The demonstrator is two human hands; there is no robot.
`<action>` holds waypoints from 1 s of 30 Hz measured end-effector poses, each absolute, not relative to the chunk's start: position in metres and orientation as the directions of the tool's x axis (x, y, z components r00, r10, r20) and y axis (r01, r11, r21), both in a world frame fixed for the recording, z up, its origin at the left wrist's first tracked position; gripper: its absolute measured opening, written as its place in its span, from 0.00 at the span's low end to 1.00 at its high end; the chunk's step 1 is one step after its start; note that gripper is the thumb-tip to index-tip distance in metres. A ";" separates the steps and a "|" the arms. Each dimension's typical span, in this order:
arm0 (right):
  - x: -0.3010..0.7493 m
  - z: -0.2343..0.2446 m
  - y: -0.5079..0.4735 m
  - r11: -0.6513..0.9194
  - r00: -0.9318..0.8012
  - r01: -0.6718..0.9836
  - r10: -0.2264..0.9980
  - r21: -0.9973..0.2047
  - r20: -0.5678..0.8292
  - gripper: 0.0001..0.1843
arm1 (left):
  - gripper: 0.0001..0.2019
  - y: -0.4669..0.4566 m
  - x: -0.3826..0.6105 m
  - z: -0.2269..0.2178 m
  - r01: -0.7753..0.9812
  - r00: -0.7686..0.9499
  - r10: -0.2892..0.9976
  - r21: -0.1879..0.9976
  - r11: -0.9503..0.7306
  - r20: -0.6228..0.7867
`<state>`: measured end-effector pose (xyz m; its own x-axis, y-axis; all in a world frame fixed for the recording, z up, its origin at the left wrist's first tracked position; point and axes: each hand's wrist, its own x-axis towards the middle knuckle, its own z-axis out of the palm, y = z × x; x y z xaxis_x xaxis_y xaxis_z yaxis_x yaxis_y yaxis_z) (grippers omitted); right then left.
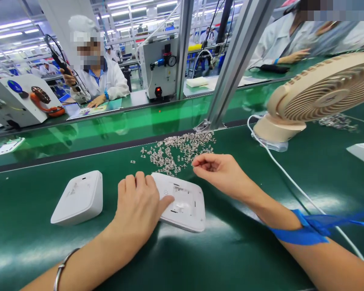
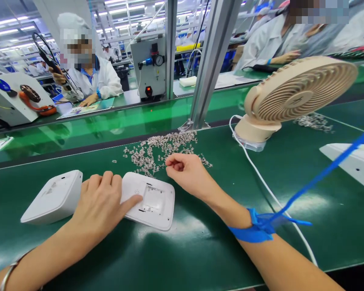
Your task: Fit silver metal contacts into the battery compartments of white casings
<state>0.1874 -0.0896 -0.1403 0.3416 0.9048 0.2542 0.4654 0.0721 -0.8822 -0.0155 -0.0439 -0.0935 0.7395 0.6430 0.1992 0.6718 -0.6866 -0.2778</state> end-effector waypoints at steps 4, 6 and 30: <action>0.173 -0.134 -0.092 0.129 0.250 0.496 0.926 -0.859 0.284 0.06 | 0.33 -0.054 -0.017 -0.103 0.472 0.865 0.373 -0.294 -0.831 0.336; 0.169 -0.134 -0.093 0.161 0.205 0.548 0.926 -0.821 0.318 0.07 | 0.41 -0.060 -0.017 -0.113 0.347 0.916 0.261 -0.275 -0.897 0.303; 0.154 -0.153 -0.102 0.270 0.047 0.822 0.845 -0.502 0.532 0.10 | 0.24 -0.072 -0.014 -0.136 0.309 0.932 0.209 -0.346 -0.886 0.296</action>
<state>0.1543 -0.1020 -0.1531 0.0469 0.8453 0.5323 0.8218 0.2703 -0.5016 -0.0138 -0.0717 -0.1364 0.9320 0.2090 0.2962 0.3086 -0.8862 -0.3456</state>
